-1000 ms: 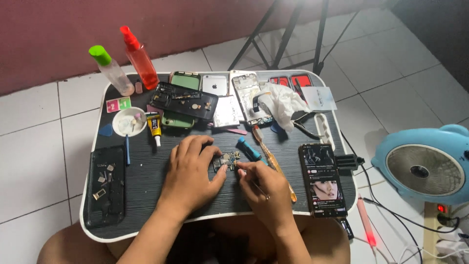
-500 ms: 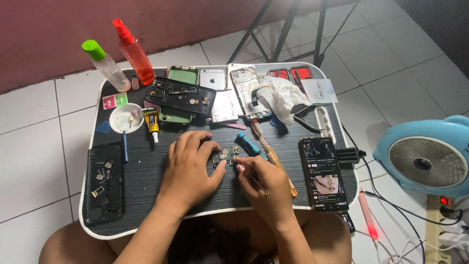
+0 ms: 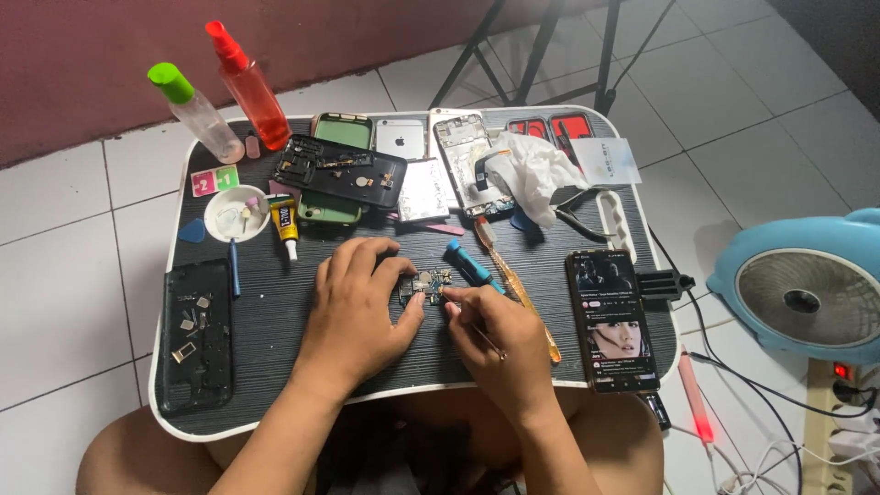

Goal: Using a precision tool to scrape or clean components on a mobile phone motherboard

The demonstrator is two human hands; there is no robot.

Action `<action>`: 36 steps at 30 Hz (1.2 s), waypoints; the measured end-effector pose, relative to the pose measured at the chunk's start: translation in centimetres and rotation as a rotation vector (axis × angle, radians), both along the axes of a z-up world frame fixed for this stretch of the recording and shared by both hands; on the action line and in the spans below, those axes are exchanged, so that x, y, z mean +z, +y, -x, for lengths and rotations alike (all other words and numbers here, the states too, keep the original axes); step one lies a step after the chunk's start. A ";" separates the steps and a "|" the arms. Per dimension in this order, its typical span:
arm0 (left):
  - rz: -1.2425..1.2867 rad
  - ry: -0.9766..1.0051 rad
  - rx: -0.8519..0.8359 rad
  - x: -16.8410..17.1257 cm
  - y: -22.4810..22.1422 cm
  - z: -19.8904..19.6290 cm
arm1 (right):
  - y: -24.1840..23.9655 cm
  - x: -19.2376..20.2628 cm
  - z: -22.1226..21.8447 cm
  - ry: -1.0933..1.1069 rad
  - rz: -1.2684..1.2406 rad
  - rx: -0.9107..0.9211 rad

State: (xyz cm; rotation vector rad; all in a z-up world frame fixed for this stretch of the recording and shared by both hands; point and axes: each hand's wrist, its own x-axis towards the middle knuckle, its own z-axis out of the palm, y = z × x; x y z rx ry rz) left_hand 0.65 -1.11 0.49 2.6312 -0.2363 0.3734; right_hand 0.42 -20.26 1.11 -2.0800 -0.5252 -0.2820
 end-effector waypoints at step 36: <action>0.034 0.012 -0.006 0.3 0.0 0.0 | 0.1 0.2 0.2 0.076 -0.006 -0.027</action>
